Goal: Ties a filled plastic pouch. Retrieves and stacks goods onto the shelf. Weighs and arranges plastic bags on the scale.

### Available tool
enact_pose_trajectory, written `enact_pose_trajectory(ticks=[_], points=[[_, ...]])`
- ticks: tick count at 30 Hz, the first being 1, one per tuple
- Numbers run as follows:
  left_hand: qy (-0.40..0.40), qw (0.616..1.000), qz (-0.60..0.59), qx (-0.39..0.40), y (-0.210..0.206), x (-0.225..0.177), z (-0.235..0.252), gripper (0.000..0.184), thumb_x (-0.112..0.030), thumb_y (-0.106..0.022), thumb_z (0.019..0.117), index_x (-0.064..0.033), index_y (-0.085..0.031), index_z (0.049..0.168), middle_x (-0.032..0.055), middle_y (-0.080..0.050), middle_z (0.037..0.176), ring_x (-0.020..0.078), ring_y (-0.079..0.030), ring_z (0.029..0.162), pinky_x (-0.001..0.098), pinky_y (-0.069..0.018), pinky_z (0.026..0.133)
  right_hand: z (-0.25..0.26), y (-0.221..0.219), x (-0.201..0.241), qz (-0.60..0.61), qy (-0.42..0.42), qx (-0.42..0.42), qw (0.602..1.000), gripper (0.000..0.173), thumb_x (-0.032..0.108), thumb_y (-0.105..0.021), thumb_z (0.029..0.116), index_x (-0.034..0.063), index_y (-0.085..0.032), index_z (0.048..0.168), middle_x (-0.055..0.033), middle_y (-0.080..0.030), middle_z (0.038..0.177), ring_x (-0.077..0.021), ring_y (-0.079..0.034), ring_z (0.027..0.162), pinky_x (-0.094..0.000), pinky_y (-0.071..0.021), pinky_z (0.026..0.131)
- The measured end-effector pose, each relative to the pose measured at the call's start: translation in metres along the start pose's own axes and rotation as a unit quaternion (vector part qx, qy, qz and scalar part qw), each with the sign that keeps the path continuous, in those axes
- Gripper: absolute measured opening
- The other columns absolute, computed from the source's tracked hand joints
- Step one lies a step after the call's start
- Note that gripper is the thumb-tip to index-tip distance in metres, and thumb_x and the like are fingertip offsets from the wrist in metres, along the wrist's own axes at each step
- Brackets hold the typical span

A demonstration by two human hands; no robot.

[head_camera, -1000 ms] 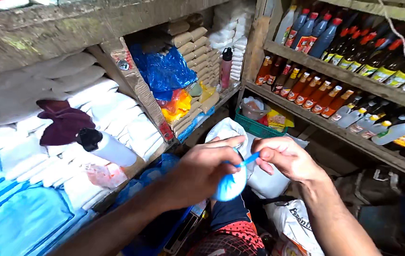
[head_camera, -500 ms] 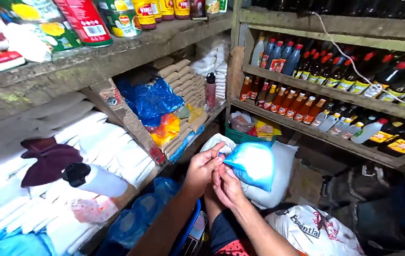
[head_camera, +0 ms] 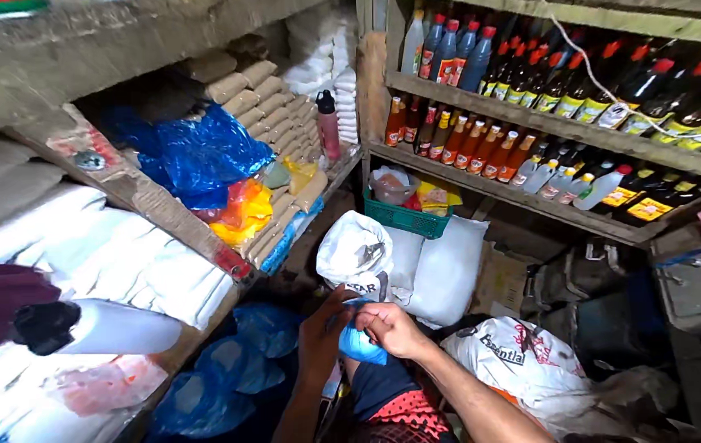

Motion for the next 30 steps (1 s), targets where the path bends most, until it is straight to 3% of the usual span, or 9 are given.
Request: enact_pose_trajectory(ticks=[4,7,9,10,12,13,18,23,30], points=[[-0.009,0.995,0.099,0.026,-0.009,0.014,-0.018,0.013,-0.017,-0.068,0.0958,-0.0086,-0.077,0.101,0.0056,-0.068,0.135,0.0156,-0.065,0.124,0.0369,-0.0546,0.105,-0.004,0.013,-0.006,-0.116,0.001,0.057,0.992,0.034,0.015,-0.045,0.1073,0.0008,-0.07,0.09,-0.0059,-0.068,0.082,-0.0114,-0.063,0.076,-0.0323,-0.053,0.073],[-0.047,0.984,0.157,0.065,-0.017,0.017,-0.018,0.016,-0.025,-0.068,0.0956,-0.0115,-0.077,0.097,0.0041,-0.067,0.136,0.0188,-0.06,0.129,0.0428,-0.0486,0.11,-0.012,0.019,-0.014,-0.111,-0.015,0.059,0.992,0.033,0.016,-0.046,0.107,0.0002,-0.07,0.09,-0.0052,-0.067,0.078,-0.0102,-0.062,0.072,-0.0309,-0.0517,0.069],[-0.068,0.978,0.176,0.091,-0.021,0.021,-0.015,0.02,-0.027,-0.064,0.0978,-0.0105,-0.075,0.102,0.0043,-0.066,0.137,0.0198,-0.058,0.131,0.0446,-0.0462,0.112,-0.017,0.022,-0.021,-0.107,-0.019,0.015,0.994,0.027,0.022,-0.056,0.1048,0.0024,-0.071,0.094,-0.0034,-0.065,0.075,-0.0095,-0.06,0.068,-0.0299,-0.0511,0.068],[-0.068,0.978,0.17,0.101,-0.024,0.023,-0.014,0.022,-0.025,-0.062,0.0981,-0.0082,-0.074,0.105,0.0061,-0.066,0.136,0.0197,-0.059,0.13,0.0436,-0.0479,0.111,-0.021,0.025,-0.025,-0.119,-0.023,-0.012,0.993,0.023,0.027,-0.064,0.1011,0.0049,-0.071,0.1,-0.0036,-0.067,0.082,-0.0118,-0.062,0.078,-0.0328,-0.0521,0.078],[-0.06,0.983,0.131,0.115,-0.029,0.023,-0.013,0.027,-0.021,-0.059,0.099,-0.0018,-0.071,0.114,0.0116,-0.065,0.135,0.0205,-0.06,0.128,0.0409,-0.0512,0.108,-0.024,0.029,-0.033,-0.138,-0.028,-0.033,0.99,0.033,0.034,-0.074,0.0926,0.0116,-0.071,0.116,-0.004,-0.069,0.114,-0.0183,-0.059,0.116,-0.0414,-0.0457,0.107],[-0.069,0.985,0.109,0.117,-0.031,0.022,-0.013,0.027,-0.02,-0.058,0.0999,-0.0005,-0.07,0.114,0.013,-0.064,0.136,0.022,-0.059,0.129,0.042,-0.0505,0.109,-0.023,0.03,-0.036,-0.129,-0.019,-0.039,0.991,0.034,0.033,-0.076,0.0905,0.013,-0.072,0.118,-0.0047,-0.067,0.123,-0.0206,-0.055,0.126,-0.0445,-0.0423,0.113],[-0.096,0.984,0.056,0.137,-0.033,0.025,-0.009,0.018,-0.018,-0.057,0.1021,-0.0042,-0.068,0.106,0.0122,-0.059,0.138,0.026,-0.051,0.136,0.0476,-0.0433,0.115,-0.022,0.029,-0.047,-0.018,0.004,-0.079,0.997,0.025,0.019,-0.083,0.0857,0.0085,-0.074,0.107,-0.0128,-0.058,0.143,-0.0263,-0.051,0.136,-0.0456,-0.0465,0.113],[-0.061,0.983,0.046,0.169,-0.028,0.025,-0.007,0.016,-0.008,-0.056,0.1009,-0.0025,-0.07,0.107,0.0084,-0.069,0.113,0.016,-0.064,0.113,0.0365,-0.0529,0.102,-0.019,0.027,-0.05,0.032,0.027,-0.068,0.997,0.021,0.011,-0.081,0.0852,0.0053,-0.075,0.105,-0.0183,-0.054,0.149,-0.0324,-0.047,0.142,-0.0485,-0.0449,0.116],[-0.037,0.988,0.01,0.149,-0.022,0.024,-0.007,0.017,-0.001,-0.054,0.0997,-0.0001,-0.071,0.104,0.007,-0.072,0.104,0.0131,-0.068,0.101,0.0328,-0.0566,0.094,-0.013,0.019,-0.051,0.061,0.036,-0.075,0.995,0.017,0.01,-0.08,0.0829,0.0042,-0.074,0.098,-0.02,-0.054,0.148,-0.034,-0.047,0.143,-0.0491,-0.0442,0.116]])
Point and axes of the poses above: each hand's wrist, its own z-axis towards the middle knuckle, its own y-axis out of the back of the hand, x = y × z, the point moved 7 cm from there along z, towards the middle knuckle
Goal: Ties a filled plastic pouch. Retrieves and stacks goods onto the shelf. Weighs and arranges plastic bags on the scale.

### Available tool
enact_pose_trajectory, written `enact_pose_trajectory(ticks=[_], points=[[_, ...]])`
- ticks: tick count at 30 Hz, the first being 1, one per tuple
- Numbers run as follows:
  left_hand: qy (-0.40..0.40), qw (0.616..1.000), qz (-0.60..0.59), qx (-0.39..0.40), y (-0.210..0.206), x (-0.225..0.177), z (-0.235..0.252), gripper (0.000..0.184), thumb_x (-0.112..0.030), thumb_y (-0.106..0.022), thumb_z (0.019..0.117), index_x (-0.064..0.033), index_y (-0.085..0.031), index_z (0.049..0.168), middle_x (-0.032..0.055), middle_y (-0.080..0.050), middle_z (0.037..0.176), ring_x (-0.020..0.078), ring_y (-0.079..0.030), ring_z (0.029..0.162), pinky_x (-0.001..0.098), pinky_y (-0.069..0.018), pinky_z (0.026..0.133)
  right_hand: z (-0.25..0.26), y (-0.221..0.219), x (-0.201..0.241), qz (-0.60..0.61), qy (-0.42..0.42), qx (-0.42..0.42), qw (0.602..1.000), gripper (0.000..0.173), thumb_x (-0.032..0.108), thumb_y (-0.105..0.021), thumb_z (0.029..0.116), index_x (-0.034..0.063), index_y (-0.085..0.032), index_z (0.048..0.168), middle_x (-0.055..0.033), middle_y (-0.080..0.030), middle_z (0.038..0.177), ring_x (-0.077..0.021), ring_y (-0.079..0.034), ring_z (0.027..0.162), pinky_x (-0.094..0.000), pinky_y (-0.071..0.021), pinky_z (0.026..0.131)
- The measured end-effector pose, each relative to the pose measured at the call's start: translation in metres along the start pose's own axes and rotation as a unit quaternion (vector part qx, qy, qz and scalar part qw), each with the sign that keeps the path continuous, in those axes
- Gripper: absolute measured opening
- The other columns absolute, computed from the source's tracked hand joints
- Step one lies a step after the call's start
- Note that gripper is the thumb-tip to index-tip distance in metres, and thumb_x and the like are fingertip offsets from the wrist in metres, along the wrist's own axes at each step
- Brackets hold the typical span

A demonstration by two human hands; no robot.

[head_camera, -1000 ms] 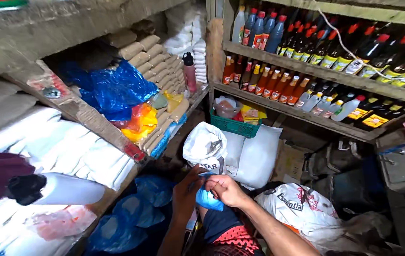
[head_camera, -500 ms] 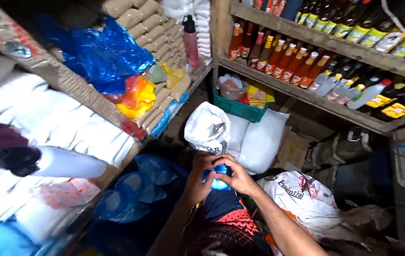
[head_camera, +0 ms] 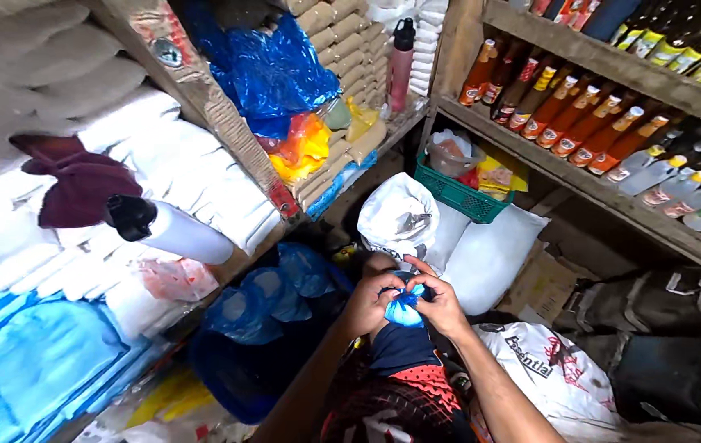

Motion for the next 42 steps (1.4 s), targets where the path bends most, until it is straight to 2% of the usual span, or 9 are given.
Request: enact_pose_trajectory(ticks=[9,14,19,22,26,33,36,39,42], points=[[0.017,0.993,-0.03,-0.117,-0.006,0.006,-0.007,0.014,0.006,-0.057,0.0913,0.0037,-0.066,0.101,0.0109,-0.072,0.097,0.0169,-0.071,0.091,0.0341,-0.0605,0.086,-0.009,-0.021,0.007,-0.144,0.05,-0.133,0.979,0.004,0.011,-0.071,0.0799,0.009,-0.069,0.084,-0.013,-0.069,0.131,-0.0298,-0.057,0.133,-0.0504,-0.0442,0.115],[0.033,0.989,-0.036,-0.139,-0.005,0.008,-0.014,0.012,0.006,-0.058,0.0906,0.0045,-0.065,0.1,0.0117,-0.072,0.096,0.017,-0.071,0.091,0.0338,-0.0605,0.085,-0.001,-0.016,0.019,-0.233,0.039,-0.024,0.971,0.011,0.012,-0.063,0.0857,0.0144,-0.073,0.087,-0.0044,-0.064,0.142,-0.0263,-0.044,0.146,-0.0514,-0.0351,0.122],[0.047,0.988,-0.036,-0.142,0.003,0.003,-0.014,0.01,0.004,-0.061,0.089,0.0029,-0.065,0.098,0.0109,-0.073,0.094,0.016,-0.072,0.088,0.0336,-0.061,0.083,0.006,-0.011,0.025,-0.336,0.052,0.037,0.94,0.02,0.027,-0.063,0.0979,0.0217,-0.079,0.108,0.001,-0.056,0.151,-0.0229,-0.037,0.151,-0.0524,-0.0311,0.124],[0.07,0.988,-0.015,-0.133,0.005,0.005,-0.015,0.013,0.004,-0.058,0.0905,0.0017,-0.067,0.099,0.0092,-0.073,0.093,0.0137,-0.071,0.087,0.0312,-0.0602,0.081,0.006,-0.014,0.027,-0.387,0.059,0.057,0.919,0.021,0.031,-0.06,0.0992,0.0227,-0.079,0.1,0.004,-0.057,0.151,-0.0194,-0.035,0.152,-0.0561,-0.0218,0.127],[0.082,0.991,-0.015,-0.103,0.003,0.005,-0.015,0.019,0.004,-0.051,0.0945,0.0017,-0.066,0.106,0.0096,-0.072,0.099,0.0137,-0.07,0.091,0.0317,-0.0588,0.084,0.009,-0.022,0.029,-0.398,0.074,0.038,0.914,0.016,0.028,-0.061,0.092,0.0172,-0.07,0.084,0.0001,-0.066,0.14,-0.0179,-0.044,0.147,-0.055,-0.0266,0.126],[0.069,0.982,-0.145,-0.096,-0.005,0.013,-0.025,0.02,0.001,-0.055,0.099,0.0055,-0.059,0.119,0.0126,-0.071,0.102,0.0182,-0.07,0.095,0.0353,-0.0586,0.088,0.014,-0.03,0.04,-0.473,0.196,0.06,0.857,0.027,0.03,-0.051,0.0976,0.0121,-0.069,0.088,-0.0054,-0.071,0.13,-0.0225,-0.051,0.142,-0.0588,-0.0242,0.125],[0.059,0.978,-0.159,-0.122,-0.003,0.016,-0.027,0.016,-0.001,-0.061,0.0975,0.0054,-0.067,0.11,0.0112,-0.073,0.099,0.0158,-0.07,0.093,0.0335,-0.0587,0.088,0.019,-0.032,0.044,-0.493,0.227,0.083,0.836,0.028,0.03,-0.05,0.0994,0.0118,-0.068,0.087,-0.0049,-0.072,0.128,-0.0223,-0.051,0.142,-0.0589,-0.0229,0.126],[0.06,0.97,-0.179,-0.154,-0.003,0.014,-0.025,0.011,-0.002,-0.062,0.0973,0.0042,-0.07,0.099,0.0095,-0.072,0.09,0.0148,-0.069,0.083,0.0317,-0.059,0.081,0.023,-0.031,0.047,-0.477,0.235,0.081,0.843,0.029,0.03,-0.05,0.0992,0.0123,-0.068,0.086,-0.0041,-0.072,0.128,-0.022,-0.051,0.141,-0.0587,-0.0243,0.126],[0.064,0.955,-0.214,-0.197,0.0,0.003,-0.016,0.01,-0.002,-0.061,0.0963,0.0047,-0.068,0.093,0.0093,-0.068,0.078,0.0162,-0.065,0.068,0.0312,-0.0577,0.068,0.032,-0.017,0.048,-0.393,0.181,0.049,0.9,0.02,0.027,-0.056,0.0967,0.0162,-0.072,0.09,-0.0012,-0.071,0.131,-0.0237,-0.05,0.142,-0.0564,-0.0309,0.124]])
Point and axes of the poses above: each hand's wrist, its own z-axis towards the middle knuckle, its own y-axis out of the back of the hand, x = y × z, the point moved 7 cm from there along z, towards the middle knuckle
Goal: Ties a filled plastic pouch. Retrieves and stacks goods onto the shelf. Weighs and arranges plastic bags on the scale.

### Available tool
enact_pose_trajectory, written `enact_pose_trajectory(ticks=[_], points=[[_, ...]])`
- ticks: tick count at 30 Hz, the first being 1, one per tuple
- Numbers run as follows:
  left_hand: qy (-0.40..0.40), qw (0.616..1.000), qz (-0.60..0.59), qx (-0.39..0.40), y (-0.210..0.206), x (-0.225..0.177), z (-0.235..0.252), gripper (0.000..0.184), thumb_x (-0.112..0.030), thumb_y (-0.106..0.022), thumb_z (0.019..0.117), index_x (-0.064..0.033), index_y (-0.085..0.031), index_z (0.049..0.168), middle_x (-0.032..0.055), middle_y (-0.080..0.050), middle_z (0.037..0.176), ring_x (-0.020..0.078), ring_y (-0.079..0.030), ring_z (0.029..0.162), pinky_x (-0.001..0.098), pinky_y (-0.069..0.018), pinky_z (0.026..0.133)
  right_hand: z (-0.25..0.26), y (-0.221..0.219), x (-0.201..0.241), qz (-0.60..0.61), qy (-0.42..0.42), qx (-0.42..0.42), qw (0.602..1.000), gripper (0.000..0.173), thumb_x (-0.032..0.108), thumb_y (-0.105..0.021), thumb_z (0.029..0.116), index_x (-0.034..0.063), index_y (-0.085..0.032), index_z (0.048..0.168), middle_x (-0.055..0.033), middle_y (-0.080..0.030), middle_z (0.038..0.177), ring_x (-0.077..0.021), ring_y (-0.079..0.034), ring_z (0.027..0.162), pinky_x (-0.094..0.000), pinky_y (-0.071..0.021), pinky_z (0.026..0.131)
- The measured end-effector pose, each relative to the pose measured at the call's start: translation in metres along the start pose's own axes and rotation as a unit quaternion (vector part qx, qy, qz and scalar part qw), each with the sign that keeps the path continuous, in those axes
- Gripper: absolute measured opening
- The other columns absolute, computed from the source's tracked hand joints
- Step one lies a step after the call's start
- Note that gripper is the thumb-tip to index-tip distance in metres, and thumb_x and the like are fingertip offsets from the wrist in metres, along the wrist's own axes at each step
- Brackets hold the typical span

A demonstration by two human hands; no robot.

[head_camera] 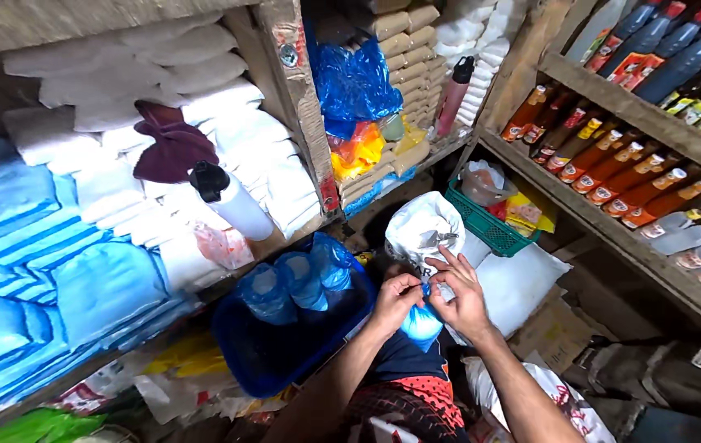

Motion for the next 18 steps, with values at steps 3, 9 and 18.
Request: enact_pose_trajectory(ticks=[3,9,18], points=[[-0.004,0.999,-0.026,-0.038,0.012,-0.034,0.004,0.011,-0.005,-0.06,0.096,0.0025,-0.068,0.093,0.007,-0.065,0.078,0.0137,-0.06,0.065,0.0293,-0.0549,0.064,-0.005,0.006,-0.016,0.172,-0.118,0.026,0.978,0.038,0.028,-0.069,0.0939,0.0045,-0.07,0.124,-0.0124,-0.056,0.149,-0.028,-0.044,0.146,-0.0485,-0.0416,0.12],[-0.015,0.988,-0.128,-0.089,0.059,-0.117,-0.009,0.014,-0.008,-0.053,0.0954,-0.0063,-0.066,0.091,0.0012,-0.063,0.074,0.0123,-0.062,0.071,0.0355,-0.0564,0.084,-0.054,-0.07,0.024,0.69,-0.311,0.1,0.646,0.081,0.046,-0.08,0.086,0.0164,-0.041,0.151,-0.0126,-0.064,0.135,-0.028,-0.065,0.118,-0.0487,-0.0574,0.096],[-0.108,0.945,-0.177,-0.252,0.148,-0.178,-0.055,0.017,-0.006,-0.05,0.1007,0.0006,-0.065,0.098,0.0069,-0.065,0.075,0.0202,-0.067,0.075,0.0453,-0.0573,0.092,0.006,-0.128,0.12,0.791,-0.279,0.144,0.524,0.058,0.022,-0.086,0.0824,0.0084,-0.057,0.131,-0.0154,-0.071,0.118,-0.0276,-0.07,0.108,-0.05,-0.059,0.095]])
Point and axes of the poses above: each hand's wrist, its own z-axis towards the middle knuckle, its own y-axis out of the back of the hand, x = y × z, the point moved 7 cm from there along z, towards the middle knuckle
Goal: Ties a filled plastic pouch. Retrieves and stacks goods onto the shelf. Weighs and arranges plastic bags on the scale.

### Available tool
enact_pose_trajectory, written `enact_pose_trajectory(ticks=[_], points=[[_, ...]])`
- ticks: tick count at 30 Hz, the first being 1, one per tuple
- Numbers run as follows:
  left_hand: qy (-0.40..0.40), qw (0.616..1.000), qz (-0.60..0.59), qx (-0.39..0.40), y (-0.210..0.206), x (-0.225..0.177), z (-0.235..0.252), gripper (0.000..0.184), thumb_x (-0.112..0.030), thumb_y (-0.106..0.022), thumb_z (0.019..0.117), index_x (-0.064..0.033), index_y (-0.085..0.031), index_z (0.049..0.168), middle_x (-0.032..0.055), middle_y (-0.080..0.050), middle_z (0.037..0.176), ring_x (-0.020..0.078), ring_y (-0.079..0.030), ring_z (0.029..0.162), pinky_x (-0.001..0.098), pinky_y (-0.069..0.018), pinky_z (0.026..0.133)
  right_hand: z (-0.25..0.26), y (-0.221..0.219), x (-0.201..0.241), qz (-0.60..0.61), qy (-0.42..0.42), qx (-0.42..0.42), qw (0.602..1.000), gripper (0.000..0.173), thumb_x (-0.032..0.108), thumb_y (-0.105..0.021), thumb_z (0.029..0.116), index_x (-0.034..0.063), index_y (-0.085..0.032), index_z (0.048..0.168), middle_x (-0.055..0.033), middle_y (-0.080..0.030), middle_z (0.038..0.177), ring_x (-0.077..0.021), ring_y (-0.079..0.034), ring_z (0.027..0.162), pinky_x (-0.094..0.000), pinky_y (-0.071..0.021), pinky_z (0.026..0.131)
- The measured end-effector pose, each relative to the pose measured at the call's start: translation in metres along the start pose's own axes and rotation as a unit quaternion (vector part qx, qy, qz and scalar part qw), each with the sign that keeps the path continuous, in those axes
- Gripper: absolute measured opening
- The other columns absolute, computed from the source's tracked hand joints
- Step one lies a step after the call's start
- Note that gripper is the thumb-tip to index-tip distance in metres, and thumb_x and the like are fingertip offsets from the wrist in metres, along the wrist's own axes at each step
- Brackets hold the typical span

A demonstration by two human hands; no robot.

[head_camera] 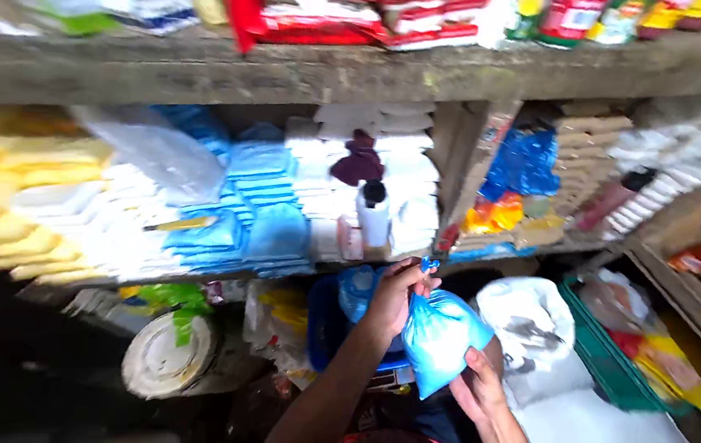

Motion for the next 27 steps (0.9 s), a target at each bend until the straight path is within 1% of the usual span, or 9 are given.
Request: enact_pose_trajectory(ticks=[2,4,6,8,9,11,16,21,27], points=[[-0.074,0.995,0.046,-0.039,0.025,-0.025,-0.003,0.021,-0.01,-0.049,0.1037,0.0023,-0.066,0.109,0.0119,-0.069,0.088,0.023,-0.069,0.085,0.046,-0.0565,0.093,0.018,-0.013,-0.012,-0.01,-0.019,-0.023,1.0,0.061,0.021,-0.088,0.0792,0.0054,-0.056,0.129,-0.0181,-0.071,0.114,-0.0291,-0.072,0.103,-0.0507,-0.0612,0.09],[-0.147,0.98,0.123,-0.046,0.053,-0.045,-0.016,0.038,-0.023,-0.055,0.1044,-0.0012,-0.06,0.135,0.0154,-0.069,0.121,0.0284,-0.065,0.115,0.0489,-0.0501,0.106,0.038,-0.029,-0.025,-0.018,-0.033,-0.035,0.999,0.065,0.022,-0.089,0.0784,0.0042,-0.054,0.13,-0.0198,-0.07,0.113,-0.0302,-0.072,0.101,-0.0514,-0.0621,0.088],[-0.181,0.961,0.205,-0.027,0.074,-0.047,-0.038,0.077,-0.041,-0.065,0.0967,-0.0051,-0.033,0.157,0.0146,-0.05,0.152,0.0303,-0.05,0.139,0.0505,-0.0443,0.114,0.058,-0.047,-0.036,-0.022,-0.038,-0.038,0.998,0.064,0.025,-0.087,0.0813,0.0042,-0.053,0.132,-0.0206,-0.07,0.114,-0.0307,-0.072,0.101,-0.0514,-0.0626,0.086],[-0.162,0.954,0.249,-0.029,0.084,-0.039,-0.064,0.117,-0.048,-0.08,0.0827,0.0009,-0.008,0.161,0.0183,-0.034,0.162,0.0273,-0.042,0.145,0.0457,-0.0437,0.116,0.076,-0.066,-0.048,-0.036,-0.031,-0.035,0.998,0.062,0.026,-0.084,0.0851,0.0042,-0.051,0.133,-0.0205,-0.069,0.115,-0.0304,-0.072,0.101,-0.0502,-0.0629,0.085],[-0.143,0.957,0.248,-0.053,0.086,-0.033,-0.075,0.126,-0.043,-0.087,0.0765,0.002,-0.005,0.161,0.0187,-0.037,0.16,0.0244,-0.046,0.142,0.0425,-0.0466,0.115,0.083,-0.076,-0.055,-0.045,-0.025,-0.034,0.998,0.061,0.024,-0.083,0.0862,0.0036,-0.05,0.134,-0.0206,-0.069,0.114,-0.0301,-0.072,0.1,-0.0497,-0.0631,0.084],[-0.139,0.948,0.241,-0.154,0.092,-0.03,-0.09,0.116,-0.032,-0.094,0.0706,0.0028,-0.023,0.156,0.0148,-0.06,0.137,0.019,-0.065,0.12,0.0375,-0.0582,0.102,0.09,-0.093,-0.071,-0.067,-0.018,-0.045,0.997,0.061,0.018,-0.082,0.0866,0.0024,-0.048,0.135,-0.0208,-0.068,0.111,-0.0284,-0.072,0.095,-0.0471,-0.0637,0.08],[-0.208,0.909,0.24,-0.271,0.123,-0.054,-0.11,0.063,-0.023,-0.086,0.0821,0.0038,-0.056,0.131,0.0116,-0.072,0.111,0.0203,-0.072,0.102,0.0385,-0.0621,0.092,0.093,-0.12,-0.107,-0.113,-0.033,-0.068,0.991,0.052,0.006,-0.078,0.0876,-0.0011,-0.051,0.131,-0.0243,-0.07,0.102,-0.0295,-0.073,0.081,-0.0449,-0.064,0.066],[-0.2,0.915,0.203,-0.285,0.15,-0.074,-0.136,0.06,-0.018,-0.086,0.082,0.0048,-0.056,0.129,0.0147,-0.072,0.109,0.0245,-0.072,0.1,0.0419,-0.0628,0.09,0.095,-0.124,-0.117,-0.219,-0.052,0.012,0.974,0.048,-0.003,-0.085,0.0754,-0.0089,-0.061,0.117,-0.021,-0.073,0.098,-0.0256,-0.073,0.086,-0.0428,-0.0636,0.079],[-0.201,0.918,0.201,-0.277,0.168,-0.086,-0.15,0.055,-0.014,-0.084,0.0827,0.006,-0.057,0.127,0.0172,-0.072,0.108,0.0281,-0.072,0.099,0.0449,-0.0626,0.09,0.094,-0.129,-0.123,-0.28,-0.083,0.05,0.955,0.061,0.0,-0.089,0.0725,-0.0083,-0.06,0.126,-0.0215,-0.072,0.112,-0.0292,-0.072,0.103,-0.0456,-0.0623,0.092]])
Point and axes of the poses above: each hand's wrist, its own z-axis towards the middle knuckle, its own y-axis out of the back of the hand, x = y × z, the point moved 7 cm from there along z, towards the middle knuckle
